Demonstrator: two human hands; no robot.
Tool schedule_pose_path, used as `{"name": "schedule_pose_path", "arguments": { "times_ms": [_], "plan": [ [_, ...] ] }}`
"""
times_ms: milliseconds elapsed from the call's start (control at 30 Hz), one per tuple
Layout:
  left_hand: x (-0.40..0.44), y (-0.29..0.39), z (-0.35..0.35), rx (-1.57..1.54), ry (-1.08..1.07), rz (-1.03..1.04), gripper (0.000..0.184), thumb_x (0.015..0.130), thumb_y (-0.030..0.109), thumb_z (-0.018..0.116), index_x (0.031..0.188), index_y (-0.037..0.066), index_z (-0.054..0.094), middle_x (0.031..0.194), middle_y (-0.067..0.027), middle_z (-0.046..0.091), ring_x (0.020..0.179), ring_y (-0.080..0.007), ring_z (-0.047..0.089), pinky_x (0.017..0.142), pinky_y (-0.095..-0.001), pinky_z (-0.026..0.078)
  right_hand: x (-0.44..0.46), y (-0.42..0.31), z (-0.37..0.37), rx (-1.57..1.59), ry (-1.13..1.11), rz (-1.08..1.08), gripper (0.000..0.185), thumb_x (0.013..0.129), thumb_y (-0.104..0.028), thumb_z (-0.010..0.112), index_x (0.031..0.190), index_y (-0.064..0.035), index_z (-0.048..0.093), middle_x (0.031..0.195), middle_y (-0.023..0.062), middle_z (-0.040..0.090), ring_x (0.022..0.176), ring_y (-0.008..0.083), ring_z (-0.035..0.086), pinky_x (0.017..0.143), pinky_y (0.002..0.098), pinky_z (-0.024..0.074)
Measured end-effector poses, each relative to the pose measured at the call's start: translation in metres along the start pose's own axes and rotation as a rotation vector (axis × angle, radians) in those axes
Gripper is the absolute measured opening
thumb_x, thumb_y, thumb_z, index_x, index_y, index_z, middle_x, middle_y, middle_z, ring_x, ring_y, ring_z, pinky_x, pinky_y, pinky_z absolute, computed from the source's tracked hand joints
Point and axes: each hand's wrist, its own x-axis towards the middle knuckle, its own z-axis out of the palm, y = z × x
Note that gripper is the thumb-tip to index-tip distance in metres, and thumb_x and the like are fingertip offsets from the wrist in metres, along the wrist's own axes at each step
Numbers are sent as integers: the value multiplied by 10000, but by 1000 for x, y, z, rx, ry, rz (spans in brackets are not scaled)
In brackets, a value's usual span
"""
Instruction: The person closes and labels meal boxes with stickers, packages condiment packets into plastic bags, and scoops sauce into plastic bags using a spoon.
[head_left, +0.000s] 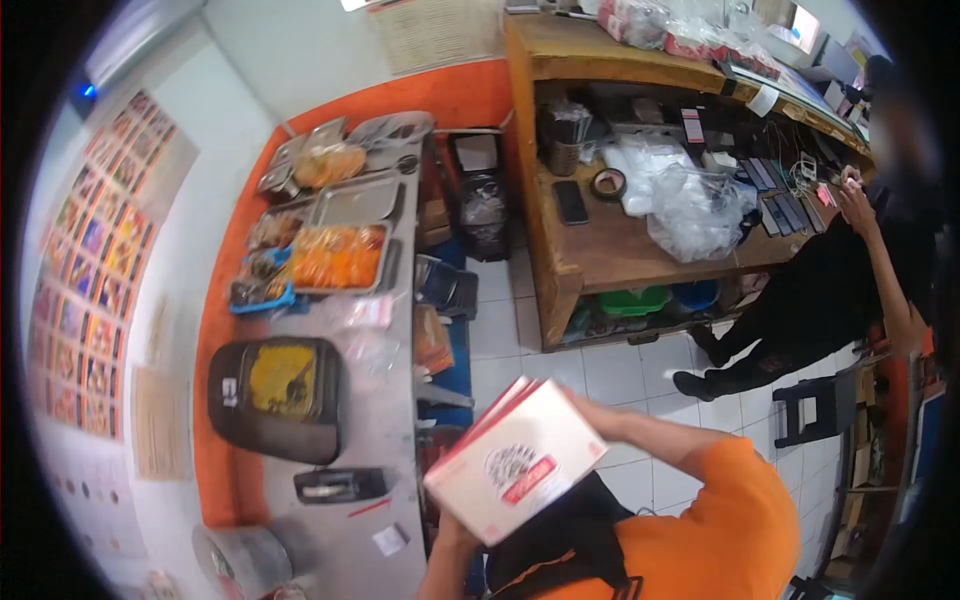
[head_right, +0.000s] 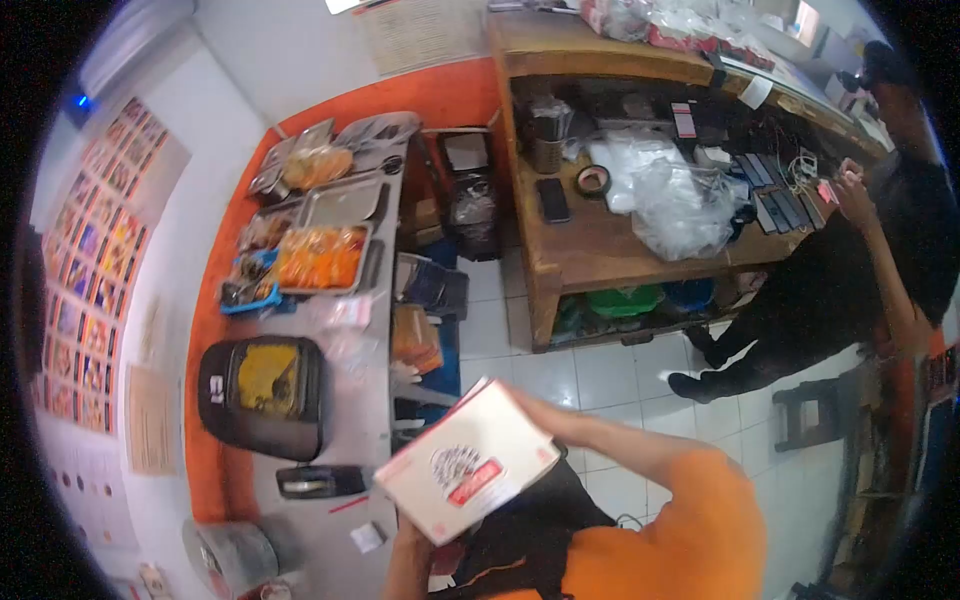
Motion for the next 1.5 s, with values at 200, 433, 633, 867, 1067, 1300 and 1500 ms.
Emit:
{"name": "schedule_pose_path", "arguments": {
  "times_ms": [200, 433, 633, 867, 1067, 1300, 1500],
  "plan": [
    [281, 37, 125, -395, -441, -342, 786, 1047, 628, 433, 1595, 71, 347, 1593, -131, 458, 1422, -313, 509, 1164, -498, 453, 13, -93, -232, 162, 352, -325, 744, 1093, -634, 297, 1594, -90, 384, 1554, 112, 502, 1386, 238, 542, 1145, 413, 469],
    [501, -26, 220, -331, -568, -490, 991, 937, 866, 316, 1600, 132, 376, 1562, -111, 500, 1377, -288, 550, 1095, -482, 500, 24, -116, -386, 390, 703, -301, 737, 1067, -638, 374, 1545, -82, 442, 1477, 122, 572, 1259, 241, 627, 974, 403, 562],
    [510, -26, 231, -324, -424, -509, 1047, 861, 882, 480, 1576, 120, 417, 1491, -110, 573, 1335, -276, 586, 1079, -512, 510, 63, -25, -515, 516, 577, -349, 654, 1041, -609, 459, 1459, -113, 541, 1331, 109, 660, 1094, 271, 673, 835, 483, 579],
    [409, -1, 167, 191, -199, -146, 885, 985, 594, 632, 1583, 0, 363, 1556, -227, 480, 1403, -301, 505, 1107, -441, 482, 29, 5, -455, 474, 369, -546, 632, 1060, -554, 483, 1513, -113, 475, 1474, 113, 569, 1347, 298, 516, 1158, 528, 348],
    [117, -59, 34, 143, -165, -246, 694, 1035, 476, 631, 1517, -4, 489, 1543, -183, 526, 1450, -283, 471, 1215, -399, 358, 13, 137, -360, 579, 388, -251, 485, 1084, -355, 546, 1387, 23, 564, 1444, 188, 583, 1300, 266, 584, 1107, 391, 495],
    [-291, -133, -39, -342, 1449, -396, 410, 1012, 304, 659, 1364, 95, 641, 1274, -54, 690, 1091, -189, 676, 959, -373, 516, 148, 133, 39, -660, -300, 26, 251, 1001, -241, 693, 976, 6, 731, 785, 50, 713, 688, 118, 617, 636, 295, 493],
    [-411, -172, -80, -352, 1801, -168, 386, 999, 215, 698, 1345, 55, 637, 1141, -44, 698, 990, -164, 674, 855, -289, 541, 211, 170, 305, -1286, -345, -596, 460, 842, -469, 786, 995, -39, 732, 958, 180, 733, 872, 382, 715, 746, 502, 550]
  ]
}}
